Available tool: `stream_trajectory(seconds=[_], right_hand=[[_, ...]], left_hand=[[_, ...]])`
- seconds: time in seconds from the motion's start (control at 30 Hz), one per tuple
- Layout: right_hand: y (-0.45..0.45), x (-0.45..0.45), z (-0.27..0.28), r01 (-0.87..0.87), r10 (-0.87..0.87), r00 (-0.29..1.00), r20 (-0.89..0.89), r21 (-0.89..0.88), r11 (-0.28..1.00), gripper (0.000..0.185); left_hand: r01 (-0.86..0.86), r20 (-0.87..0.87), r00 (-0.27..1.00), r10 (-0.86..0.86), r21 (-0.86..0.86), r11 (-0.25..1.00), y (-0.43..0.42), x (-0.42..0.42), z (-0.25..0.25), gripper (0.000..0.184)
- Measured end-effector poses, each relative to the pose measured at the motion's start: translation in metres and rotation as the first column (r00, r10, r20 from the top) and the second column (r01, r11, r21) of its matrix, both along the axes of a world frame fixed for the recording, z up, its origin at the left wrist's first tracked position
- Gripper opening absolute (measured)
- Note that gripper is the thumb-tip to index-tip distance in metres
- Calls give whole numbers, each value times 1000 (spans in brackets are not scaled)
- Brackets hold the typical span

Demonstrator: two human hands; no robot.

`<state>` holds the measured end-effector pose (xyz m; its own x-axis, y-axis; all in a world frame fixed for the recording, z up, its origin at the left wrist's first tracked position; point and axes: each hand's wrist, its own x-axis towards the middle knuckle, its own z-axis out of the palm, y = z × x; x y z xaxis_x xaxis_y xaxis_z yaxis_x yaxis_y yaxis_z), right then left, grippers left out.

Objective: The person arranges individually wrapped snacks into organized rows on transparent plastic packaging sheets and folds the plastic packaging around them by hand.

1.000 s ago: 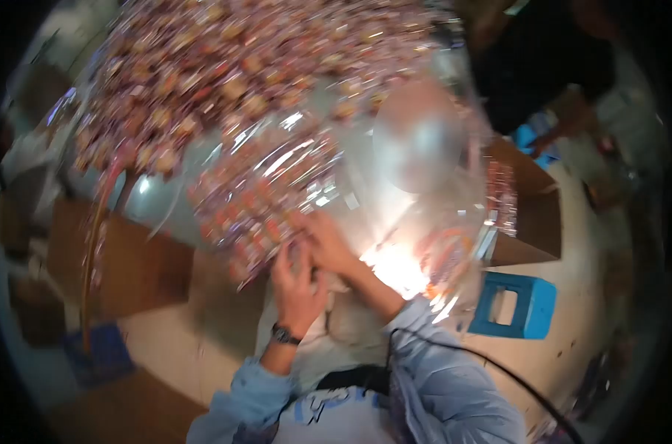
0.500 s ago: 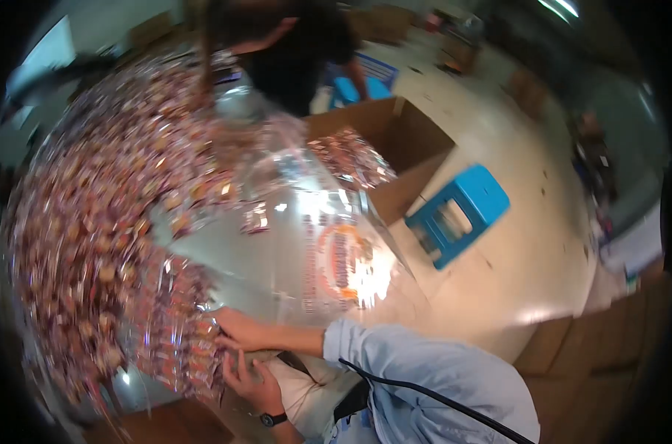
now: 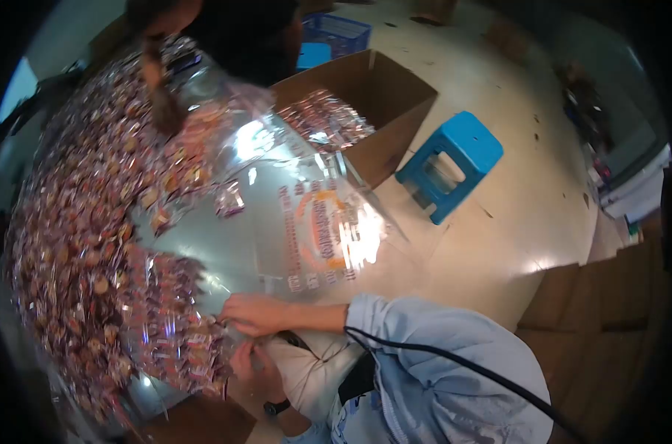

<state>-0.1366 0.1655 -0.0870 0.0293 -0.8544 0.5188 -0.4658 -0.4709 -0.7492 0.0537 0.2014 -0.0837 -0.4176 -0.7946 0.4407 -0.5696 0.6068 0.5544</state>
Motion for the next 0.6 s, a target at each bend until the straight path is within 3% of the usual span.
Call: stream_trajectory(seconds=[0.13, 0.2, 0.33, 0.5, 0.57, 0.6], right_hand=[[5, -12, 15, -38, 36, 999, -31, -42, 998, 23], [6, -16, 18, -65, 67, 997, -42, 64, 996, 22], [4, -27, 25, -134, 145, 984, -106, 107, 985, 23], [-13, -54, 72, -221, 209, 975, -78, -226, 949, 24], [-30, -73, 103, -246, 204, 966, -156, -328, 912, 25], [-44, -80, 119, -192, 120, 969, -216, -353, 916, 24]], left_hand=[[8, 132, 991, -19, 83, 997, 5, 0, 2, 19], [12, 133, 991, -28, 125, 992, 3, -6, 9, 20], [2, 99, 995, -17, 148, 989, -1, -6, 18, 22], [-4, 59, 998, -8, 198, 980, 2, 0, 16, 22], [-9, 38, 999, 1, 198, 980, 3, -1, 14, 21], [-11, 36, 999, 4, 195, 981, 4, -1, 16, 21]])
